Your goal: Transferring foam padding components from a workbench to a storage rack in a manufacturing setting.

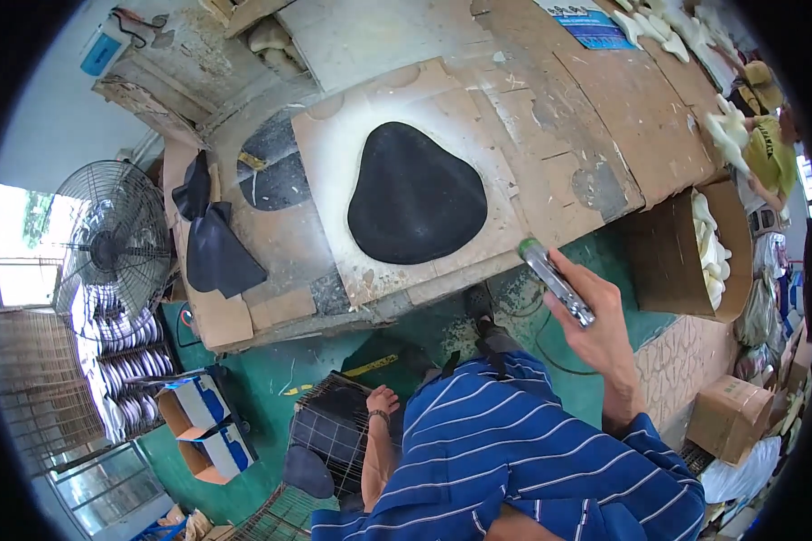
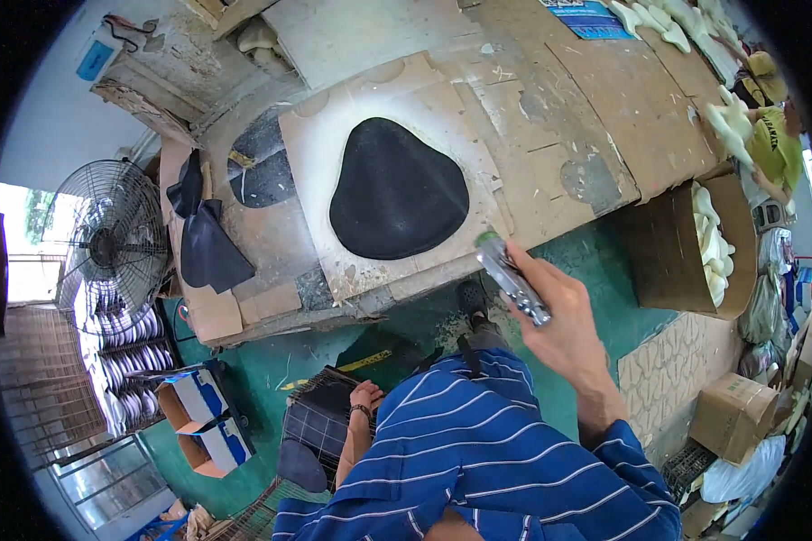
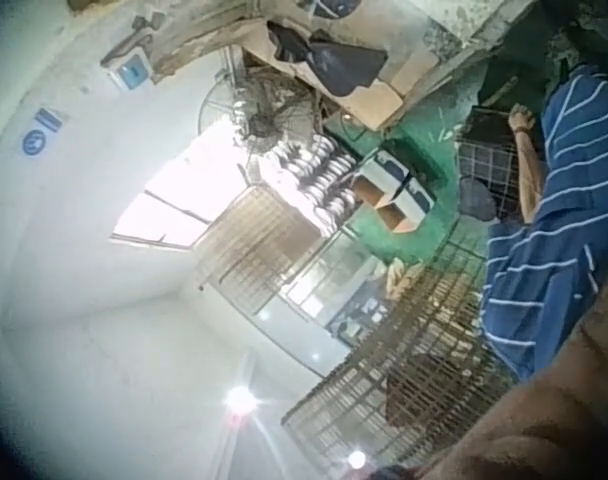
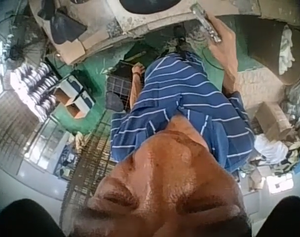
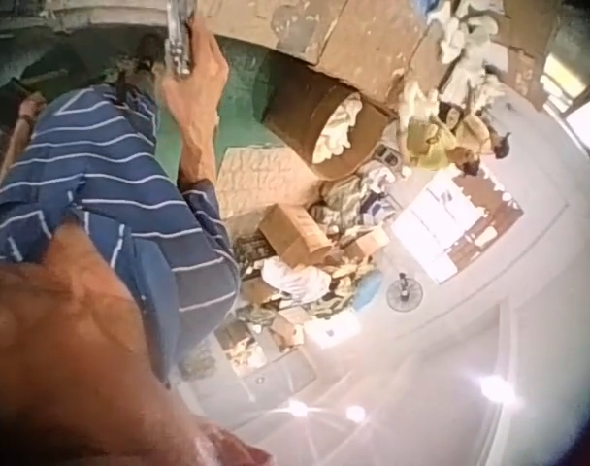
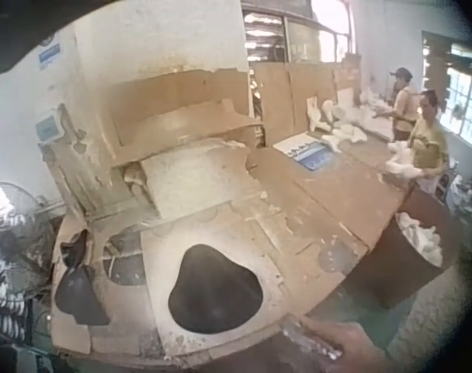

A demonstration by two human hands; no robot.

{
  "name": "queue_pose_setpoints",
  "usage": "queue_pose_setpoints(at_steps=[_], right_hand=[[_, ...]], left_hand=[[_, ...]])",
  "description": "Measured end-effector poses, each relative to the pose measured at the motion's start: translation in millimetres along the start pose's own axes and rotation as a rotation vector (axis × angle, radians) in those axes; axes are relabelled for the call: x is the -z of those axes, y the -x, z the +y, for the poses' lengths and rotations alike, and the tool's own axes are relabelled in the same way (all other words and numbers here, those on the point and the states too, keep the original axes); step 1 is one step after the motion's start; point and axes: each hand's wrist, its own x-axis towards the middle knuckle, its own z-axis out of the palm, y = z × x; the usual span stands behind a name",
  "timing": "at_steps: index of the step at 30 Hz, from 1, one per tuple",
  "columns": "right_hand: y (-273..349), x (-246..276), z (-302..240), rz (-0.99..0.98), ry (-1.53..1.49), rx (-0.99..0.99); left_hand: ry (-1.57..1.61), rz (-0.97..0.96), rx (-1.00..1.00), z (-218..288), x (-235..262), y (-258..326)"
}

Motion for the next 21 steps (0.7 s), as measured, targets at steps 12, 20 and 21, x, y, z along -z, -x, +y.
queue_pose_setpoints(at_steps=[12, 20, 21], right_hand=[[29.1, 29.4, -25.1, -0.066, -0.025, -0.019], [43.1, 41.0, -33.0, -0.060, 0.014, -0.011], [47.2, 42.6, -30.7, -0.062, 0.018, -0.018]], left_hand=[[-0.112, -0.006, 0.027, 5.8, -11.4, -5.4], [-0.065, -0.094, -0.061, 40.7, -39.0, -18.0], [-0.076, -0.108, -0.105, 47.7, -45.8, -14.2]])
